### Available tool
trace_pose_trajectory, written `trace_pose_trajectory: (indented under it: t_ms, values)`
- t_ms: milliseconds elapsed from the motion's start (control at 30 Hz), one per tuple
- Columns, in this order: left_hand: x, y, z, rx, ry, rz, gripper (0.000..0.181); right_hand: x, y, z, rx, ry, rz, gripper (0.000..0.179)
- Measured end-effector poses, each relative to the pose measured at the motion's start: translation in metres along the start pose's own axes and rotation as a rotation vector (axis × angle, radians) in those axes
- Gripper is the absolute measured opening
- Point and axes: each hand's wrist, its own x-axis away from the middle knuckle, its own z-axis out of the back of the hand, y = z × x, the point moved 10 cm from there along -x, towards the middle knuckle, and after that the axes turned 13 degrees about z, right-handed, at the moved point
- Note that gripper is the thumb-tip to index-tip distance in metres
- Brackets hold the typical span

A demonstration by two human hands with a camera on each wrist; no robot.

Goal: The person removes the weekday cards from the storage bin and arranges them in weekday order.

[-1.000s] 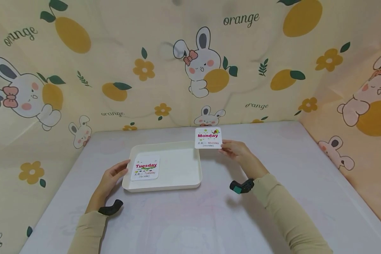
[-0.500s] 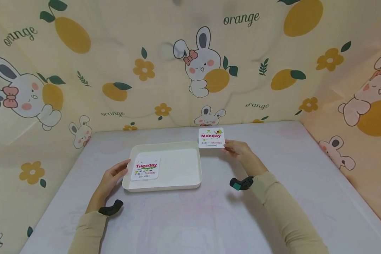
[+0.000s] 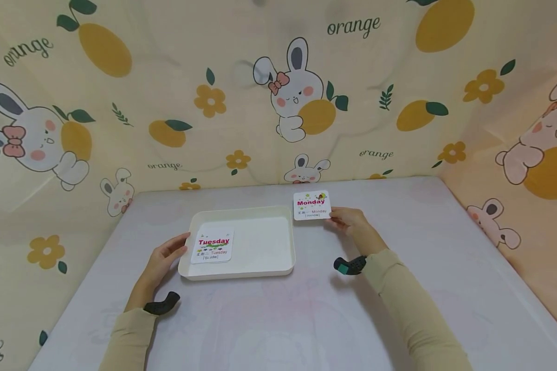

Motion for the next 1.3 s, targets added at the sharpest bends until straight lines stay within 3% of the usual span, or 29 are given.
trace_pose_trajectory:
  t_ms: [433,800,1033,1300]
  values:
    - [0.002,0.001,0.000,0.027,-0.002,-0.008,0.048,-0.008,0.007,0.003,-0.063,-0.026,0.064,0.060]
    - [0.003,0.002,0.000,0.028,-0.005,-0.013,0.049,-0.015,0.010,0.008,0.009,0.073,0.046,0.055]
    - [0.001,0.000,0.000,0.021,0.002,-0.007,0.048,-0.024,0.012,0.022,0.148,0.200,0.038,0.050]
    - [0.001,0.000,0.001,0.005,0.020,0.000,0.048,-0.033,0.006,0.030,0.347,0.213,0.127,0.042]
